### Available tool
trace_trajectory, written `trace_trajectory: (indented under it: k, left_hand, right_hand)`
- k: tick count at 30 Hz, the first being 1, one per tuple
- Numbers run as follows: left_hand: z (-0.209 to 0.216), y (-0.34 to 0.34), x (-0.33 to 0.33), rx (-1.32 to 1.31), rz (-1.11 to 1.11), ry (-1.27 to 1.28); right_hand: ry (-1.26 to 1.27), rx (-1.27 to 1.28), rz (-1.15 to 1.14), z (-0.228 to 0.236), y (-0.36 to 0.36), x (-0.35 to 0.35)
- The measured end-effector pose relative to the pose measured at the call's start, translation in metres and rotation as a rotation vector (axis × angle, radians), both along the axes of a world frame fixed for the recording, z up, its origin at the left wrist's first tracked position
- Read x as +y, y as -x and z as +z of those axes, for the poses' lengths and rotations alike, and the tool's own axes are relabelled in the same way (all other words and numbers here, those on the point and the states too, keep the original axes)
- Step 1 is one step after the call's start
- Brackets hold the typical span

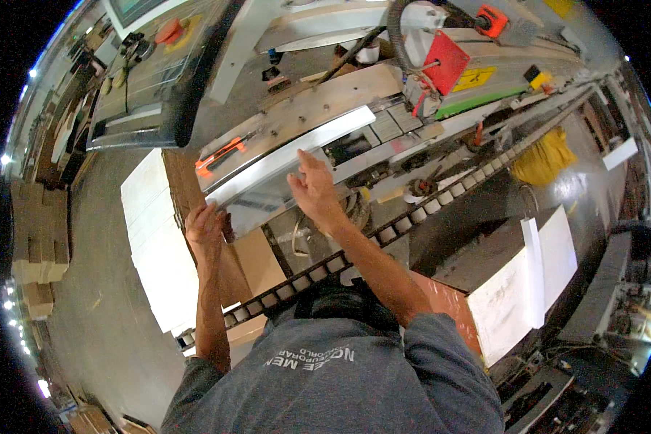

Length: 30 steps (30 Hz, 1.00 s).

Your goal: The person feeds white boards one by one into an edge-banding or trimming machine, picking them up from a stack and placing them onto the machine's guide rail.

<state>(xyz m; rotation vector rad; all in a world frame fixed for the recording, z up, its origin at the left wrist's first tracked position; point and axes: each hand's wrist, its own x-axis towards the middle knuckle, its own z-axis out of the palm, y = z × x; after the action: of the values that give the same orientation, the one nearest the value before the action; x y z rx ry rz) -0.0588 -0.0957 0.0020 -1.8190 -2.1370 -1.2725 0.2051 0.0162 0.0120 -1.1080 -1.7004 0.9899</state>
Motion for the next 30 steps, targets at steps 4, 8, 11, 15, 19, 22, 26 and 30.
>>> trace_trajectory:
  k: [4,8,11,15,19,22,26,30]
  left_hand:
    - [-0.007,0.006,0.015,-0.019,-0.043,-0.063]
    - [-0.010,0.010,0.024,-0.016,-0.027,-0.070]
    - [-0.009,0.001,0.033,0.001,-0.015,-0.060]
    - [-0.006,-0.021,0.049,0.101,-0.053,-0.126]
    - [-0.003,-0.049,0.068,0.146,-0.061,-0.149]
    - [-0.001,-0.072,0.084,0.136,-0.073,-0.116]
    - [-0.001,-0.110,0.108,0.101,-0.109,-0.141]
    - [0.002,-0.151,0.134,0.151,-0.121,-0.076]
  right_hand:
    - [-0.279,-0.021,-0.116,-0.024,0.010,0.007]
    - [-0.101,0.028,-0.058,-0.020,0.009,0.003]
    - [-0.056,0.119,-0.043,-0.029,0.005,0.007]
    - [-0.197,0.150,-0.110,-0.038,-0.012,0.024]
    - [-0.178,0.185,-0.118,-0.035,-0.040,0.036]
    - [-0.136,0.210,-0.100,-0.038,-0.063,0.056]
    - [-0.297,0.142,-0.182,-0.034,-0.100,0.077]
    - [-0.137,0.119,-0.147,-0.018,-0.152,0.076]
